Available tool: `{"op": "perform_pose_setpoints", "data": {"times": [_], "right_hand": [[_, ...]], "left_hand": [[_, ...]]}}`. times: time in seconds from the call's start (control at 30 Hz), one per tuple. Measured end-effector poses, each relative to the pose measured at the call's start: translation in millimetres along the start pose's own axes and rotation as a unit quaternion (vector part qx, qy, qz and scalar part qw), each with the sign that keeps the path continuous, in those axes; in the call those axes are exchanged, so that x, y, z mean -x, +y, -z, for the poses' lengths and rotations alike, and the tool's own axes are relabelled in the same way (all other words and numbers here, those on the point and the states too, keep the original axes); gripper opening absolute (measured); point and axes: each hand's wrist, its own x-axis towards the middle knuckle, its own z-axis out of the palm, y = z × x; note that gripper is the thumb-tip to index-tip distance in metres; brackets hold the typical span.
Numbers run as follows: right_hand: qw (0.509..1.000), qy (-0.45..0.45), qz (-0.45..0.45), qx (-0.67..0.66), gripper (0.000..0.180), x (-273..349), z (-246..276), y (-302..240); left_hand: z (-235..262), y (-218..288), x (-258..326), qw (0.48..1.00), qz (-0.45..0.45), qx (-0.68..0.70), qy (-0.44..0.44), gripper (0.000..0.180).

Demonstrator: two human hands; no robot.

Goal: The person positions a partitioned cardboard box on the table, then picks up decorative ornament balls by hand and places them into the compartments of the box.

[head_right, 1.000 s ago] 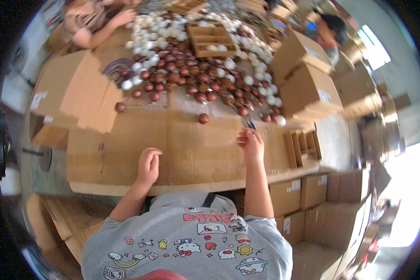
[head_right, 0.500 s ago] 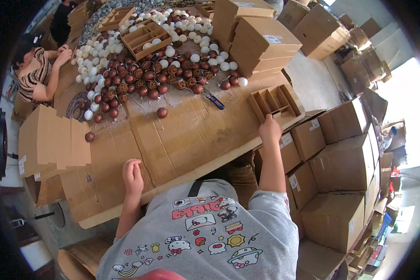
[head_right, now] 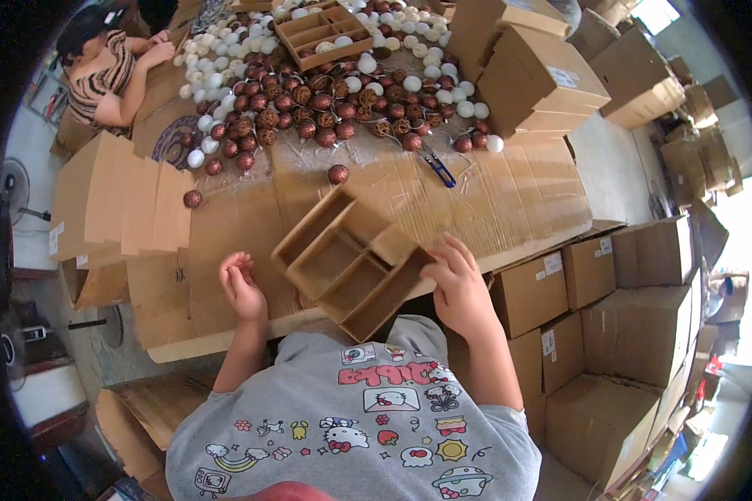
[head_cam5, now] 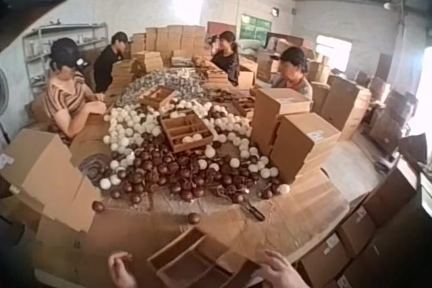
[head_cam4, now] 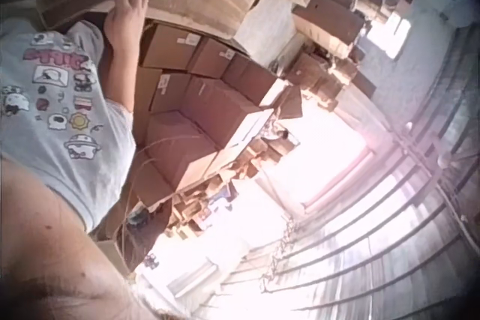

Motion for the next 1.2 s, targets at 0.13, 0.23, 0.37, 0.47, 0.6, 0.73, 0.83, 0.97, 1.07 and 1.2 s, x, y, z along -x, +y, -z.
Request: {"op": "perform_pose_setpoints", "data": {"times": [0.13,0.23,0.37,0.47,0.6,0.73,0.83,0.97,1.07,1.2], "right_hand": [[0.999,0.021,-0.030,0.037,0.021,-33,-47,17],[0.999,0.021,-0.031,-0.018,0.029,-69,-78,1],[0.995,-0.087,-0.042,0.024,0.028,-117,-119,-4],[0.994,-0.109,0.010,0.000,0.022,-127,-125,-12],[0.983,-0.133,0.043,-0.123,0.030,-123,-115,-14],[0.985,-0.162,-0.038,-0.036,0.031,-117,-96,-3],[0.992,-0.115,0.015,0.057,0.019,-108,-119,-3],[0.992,-0.048,0.064,0.096,0.007,-111,-142,-19],[0.993,-0.048,0.083,0.074,0.008,-116,-147,-19],[0.986,-0.105,0.113,0.063,0.010,-121,-140,-14]], "left_hand": [[0,12,1,0.984,-0.063,-0.148,-0.080,0.026],[-7,16,1,0.978,-0.057,-0.151,-0.131,0.025],[-8,23,-1,0.969,-0.048,-0.143,-0.197,0.016],[0,18,4,0.975,0.020,-0.132,-0.178,0.017],[3,12,-1,0.983,0.007,-0.064,-0.172,0.027],[4,11,-5,0.989,0.034,-0.037,-0.138,0.033],[2,13,-7,0.981,0.003,-0.052,-0.186,0.033],[1,18,-7,0.980,-0.007,-0.065,-0.190,0.031],[0,18,-6,0.982,0.000,-0.056,-0.182,0.026],[1,16,-5,0.984,0.003,-0.072,-0.165,0.012]]}}
